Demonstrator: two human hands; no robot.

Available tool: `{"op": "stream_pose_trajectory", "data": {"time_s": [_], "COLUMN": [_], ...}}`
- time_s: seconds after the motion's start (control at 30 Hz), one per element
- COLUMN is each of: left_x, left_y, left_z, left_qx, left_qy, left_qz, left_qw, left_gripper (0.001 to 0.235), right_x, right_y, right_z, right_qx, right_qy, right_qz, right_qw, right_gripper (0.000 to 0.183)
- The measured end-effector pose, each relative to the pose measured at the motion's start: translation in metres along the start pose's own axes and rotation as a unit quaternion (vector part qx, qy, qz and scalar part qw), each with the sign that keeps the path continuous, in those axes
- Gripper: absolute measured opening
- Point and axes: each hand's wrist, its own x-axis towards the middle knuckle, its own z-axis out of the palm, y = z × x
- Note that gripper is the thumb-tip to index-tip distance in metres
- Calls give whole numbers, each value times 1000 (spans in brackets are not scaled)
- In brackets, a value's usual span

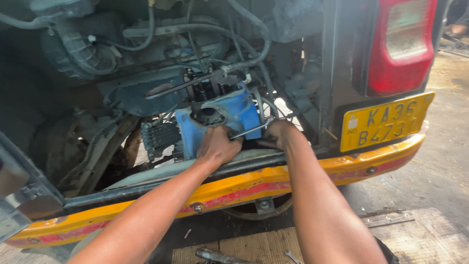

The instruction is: The person uses a wrench to loosen and remove bolts from a blue engine component under the rear of a yellow auto-rickshaw. They detach the component and set it aside, then continue to work on the exposed engine area.

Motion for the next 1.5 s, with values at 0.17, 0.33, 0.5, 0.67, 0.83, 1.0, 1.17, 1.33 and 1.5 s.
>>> {"op": "stream_pose_trajectory", "data": {"time_s": [0.17, 0.33, 0.5, 0.67, 0.83, 1.0, 1.17, 1.33, 1.5], "left_x": [2, 4, 4, 3, 3, 2, 4, 5, 4], "left_y": [-1, -2, -5, -7, -7, -8, -8, -10, -12], "left_z": [0, 2, 1, -1, 0, 0, 0, -2, -4], "left_qx": [0, -3, -11, -7, 2, 6, 8, -2, -4], "left_qy": [10, -3, -3, -7, -14, -2, -10, -19, -19], "left_qz": [14, 15, 19, 14, 26, 35, 43, 59, 69], "left_qw": [1000, 1000, 1000, 1000, 1000, 999, 999, 998, 997], "left_gripper": [40, 38, 39, 37, 38, 37, 37, 35, 35], "right_x": [4, 9, 12, 12, 19, 21, 9, -6, -9], "right_y": [5, 9, 10, 11, 9, 5, 1, -8, -10], "right_z": [7, 11, 9, 8, 3, -5, -3, 3, 2], "right_qx": [0, 9, 23, 3, -10, 83, 14, 13, 56], "right_qy": [-13, 36, 19, 13, 13, -35, -20, -58, -45], "right_qz": [-26, -42, -66, -83, -66, -23, 4, 19, 6], "right_qw": [1000, 998, 997, 996, 998, 996, 1000, 998, 997], "right_gripper": [29, 36, 32, 11, 8, 17, 24, 28, 32]}}
